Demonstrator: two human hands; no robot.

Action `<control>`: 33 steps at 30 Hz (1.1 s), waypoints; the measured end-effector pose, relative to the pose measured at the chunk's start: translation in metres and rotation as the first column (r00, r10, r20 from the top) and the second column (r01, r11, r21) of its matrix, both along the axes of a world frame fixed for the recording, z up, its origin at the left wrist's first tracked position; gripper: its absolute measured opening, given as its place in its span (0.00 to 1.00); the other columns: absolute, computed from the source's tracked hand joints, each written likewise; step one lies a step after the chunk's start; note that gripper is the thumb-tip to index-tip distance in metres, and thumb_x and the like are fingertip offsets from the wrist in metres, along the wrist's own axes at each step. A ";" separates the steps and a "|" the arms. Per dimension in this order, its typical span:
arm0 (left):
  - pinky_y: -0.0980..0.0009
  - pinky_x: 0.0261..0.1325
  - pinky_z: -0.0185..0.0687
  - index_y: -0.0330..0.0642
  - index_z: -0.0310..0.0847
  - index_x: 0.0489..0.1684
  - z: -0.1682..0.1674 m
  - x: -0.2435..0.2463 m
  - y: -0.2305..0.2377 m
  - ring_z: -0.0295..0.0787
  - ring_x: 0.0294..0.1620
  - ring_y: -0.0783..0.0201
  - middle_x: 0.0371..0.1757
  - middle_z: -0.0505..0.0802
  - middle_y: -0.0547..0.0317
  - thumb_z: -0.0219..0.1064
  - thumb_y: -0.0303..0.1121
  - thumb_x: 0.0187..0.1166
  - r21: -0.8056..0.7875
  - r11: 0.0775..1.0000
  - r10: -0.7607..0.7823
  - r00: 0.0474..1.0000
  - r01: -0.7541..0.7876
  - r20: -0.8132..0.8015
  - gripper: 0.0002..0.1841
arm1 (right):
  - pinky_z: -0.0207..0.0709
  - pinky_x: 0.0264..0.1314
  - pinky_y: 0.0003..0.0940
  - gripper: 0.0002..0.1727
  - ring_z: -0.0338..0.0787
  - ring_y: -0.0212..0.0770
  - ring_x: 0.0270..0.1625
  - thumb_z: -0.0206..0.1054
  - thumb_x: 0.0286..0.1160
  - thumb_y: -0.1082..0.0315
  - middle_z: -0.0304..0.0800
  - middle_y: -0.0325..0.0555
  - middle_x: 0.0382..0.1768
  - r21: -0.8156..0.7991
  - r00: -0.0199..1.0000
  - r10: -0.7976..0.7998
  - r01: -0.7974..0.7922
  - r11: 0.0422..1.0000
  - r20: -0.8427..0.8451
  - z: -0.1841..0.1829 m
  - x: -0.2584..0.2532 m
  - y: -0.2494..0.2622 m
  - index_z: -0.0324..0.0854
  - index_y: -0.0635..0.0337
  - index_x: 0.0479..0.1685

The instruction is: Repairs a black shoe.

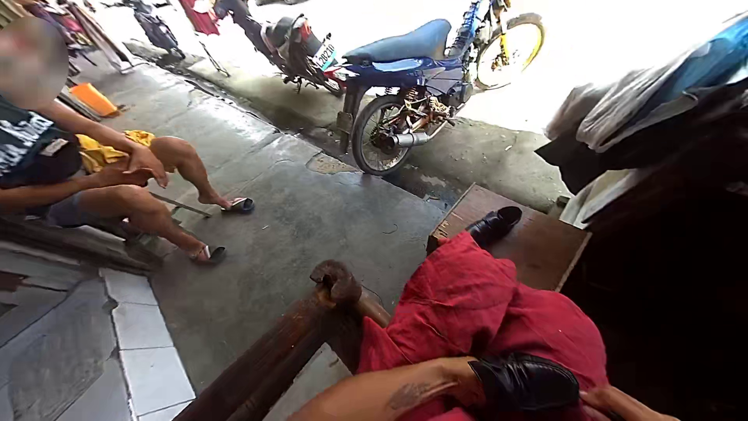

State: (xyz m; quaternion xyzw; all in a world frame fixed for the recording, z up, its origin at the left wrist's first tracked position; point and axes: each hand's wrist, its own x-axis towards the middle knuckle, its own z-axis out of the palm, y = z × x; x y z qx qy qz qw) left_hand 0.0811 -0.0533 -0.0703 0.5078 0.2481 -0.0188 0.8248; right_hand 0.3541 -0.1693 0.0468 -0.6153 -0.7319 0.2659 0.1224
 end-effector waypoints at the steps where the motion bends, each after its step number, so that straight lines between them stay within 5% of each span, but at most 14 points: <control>1: 0.77 0.31 0.75 0.46 0.80 0.31 -0.002 0.002 -0.008 0.78 0.25 0.76 0.25 0.84 0.70 0.59 0.19 0.77 -0.130 0.985 0.111 0.994 -0.109 0.011 0.10 | 0.86 0.51 0.62 0.16 0.95 0.60 0.52 0.62 0.87 0.62 0.93 0.60 0.54 0.074 0.999 -0.034 0.033 0.997 0.007 -0.016 0.008 -0.009 0.88 0.65 0.55; 3: 0.77 0.30 0.77 0.52 0.78 0.37 0.020 0.006 -0.024 0.80 0.25 0.77 0.27 0.87 0.72 0.56 0.21 0.83 -0.308 0.880 0.362 0.930 -0.361 -0.057 0.12 | 0.89 0.42 0.55 0.15 0.96 0.51 0.47 0.61 0.85 0.58 0.96 0.48 0.51 0.261 0.986 -0.090 0.052 0.964 0.138 -0.032 0.004 -0.014 0.91 0.55 0.49; 5: 0.74 0.35 0.82 0.50 0.80 0.47 0.030 0.009 -0.032 0.86 0.32 0.74 0.34 0.91 0.68 0.56 0.23 0.86 -0.319 0.812 0.492 0.867 -0.488 -0.075 0.09 | 0.88 0.47 0.49 0.16 0.96 0.45 0.49 0.55 0.83 0.59 0.96 0.42 0.50 0.400 0.944 -0.139 0.008 0.916 0.299 -0.037 -0.006 -0.010 0.90 0.52 0.44; 7: 0.68 0.46 0.88 0.44 0.79 0.55 0.028 0.010 -0.035 0.91 0.42 0.68 0.42 0.94 0.62 0.57 0.20 0.85 -0.275 0.810 0.527 0.849 -0.518 -0.048 0.11 | 0.85 0.63 0.50 0.13 0.94 0.49 0.59 0.56 0.83 0.63 0.95 0.48 0.53 0.311 0.927 -0.108 -0.010 0.950 0.359 -0.023 -0.017 -0.008 0.86 0.58 0.49; 9: 0.63 0.51 0.89 0.40 0.77 0.58 0.027 0.015 -0.030 0.92 0.47 0.65 0.45 0.94 0.59 0.57 0.16 0.82 -0.239 0.830 0.503 0.861 -0.504 -0.068 0.13 | 0.85 0.59 0.58 0.13 0.94 0.57 0.55 0.61 0.84 0.63 0.92 0.56 0.49 0.167 0.947 -0.079 0.028 0.986 0.311 -0.006 -0.016 -0.001 0.84 0.63 0.51; 11: 0.63 0.51 0.90 0.40 0.76 0.59 0.029 0.018 -0.021 0.92 0.46 0.65 0.45 0.93 0.58 0.57 0.16 0.82 -0.217 0.855 0.458 0.882 -0.471 -0.111 0.14 | 0.85 0.49 0.64 0.15 0.94 0.62 0.46 0.63 0.85 0.60 0.92 0.59 0.40 0.100 0.964 -0.111 0.089 0.991 0.240 0.003 -0.010 0.010 0.85 0.65 0.49; 15: 0.64 0.44 0.91 0.43 0.76 0.51 0.031 0.021 -0.017 0.92 0.40 0.66 0.38 0.93 0.60 0.53 0.18 0.85 -0.261 0.827 0.463 0.866 -0.498 -0.189 0.10 | 0.80 0.27 0.59 0.22 0.90 0.53 0.26 0.69 0.78 0.44 0.85 0.47 0.21 0.157 0.923 -0.286 0.252 0.955 0.259 -0.003 0.001 0.004 0.85 0.57 0.34; 21: 0.72 0.30 0.86 0.44 0.77 0.43 0.028 0.026 -0.016 0.88 0.27 0.70 0.29 0.91 0.62 0.51 0.17 0.84 -0.253 0.821 0.475 0.859 -0.511 -0.192 0.11 | 0.72 0.23 0.56 0.42 0.85 0.54 0.22 0.57 0.66 0.19 0.77 0.47 0.14 0.175 0.819 -0.433 0.397 0.901 0.376 -0.019 0.017 -0.004 0.78 0.56 0.25; 29: 0.63 0.48 0.92 0.42 0.78 0.49 0.022 0.027 -0.020 0.94 0.41 0.63 0.38 0.94 0.56 0.50 0.18 0.86 -0.328 0.779 0.515 0.844 -0.534 -0.151 0.11 | 0.67 0.23 0.57 0.47 0.81 0.56 0.21 0.56 0.59 0.14 0.73 0.49 0.12 0.180 0.673 -0.658 0.640 0.747 0.337 -0.039 0.041 -0.038 0.75 0.58 0.20; 33: 0.64 0.50 0.92 0.43 0.82 0.47 0.012 0.021 -0.021 0.95 0.42 0.64 0.38 0.96 0.57 0.56 0.16 0.79 -0.351 0.804 0.480 0.872 -0.480 -0.093 0.13 | 0.68 0.21 0.57 0.41 0.79 0.55 0.19 0.63 0.63 0.21 0.74 0.49 0.14 0.206 0.693 -0.712 0.685 0.699 0.112 -0.066 0.026 -0.066 0.77 0.57 0.20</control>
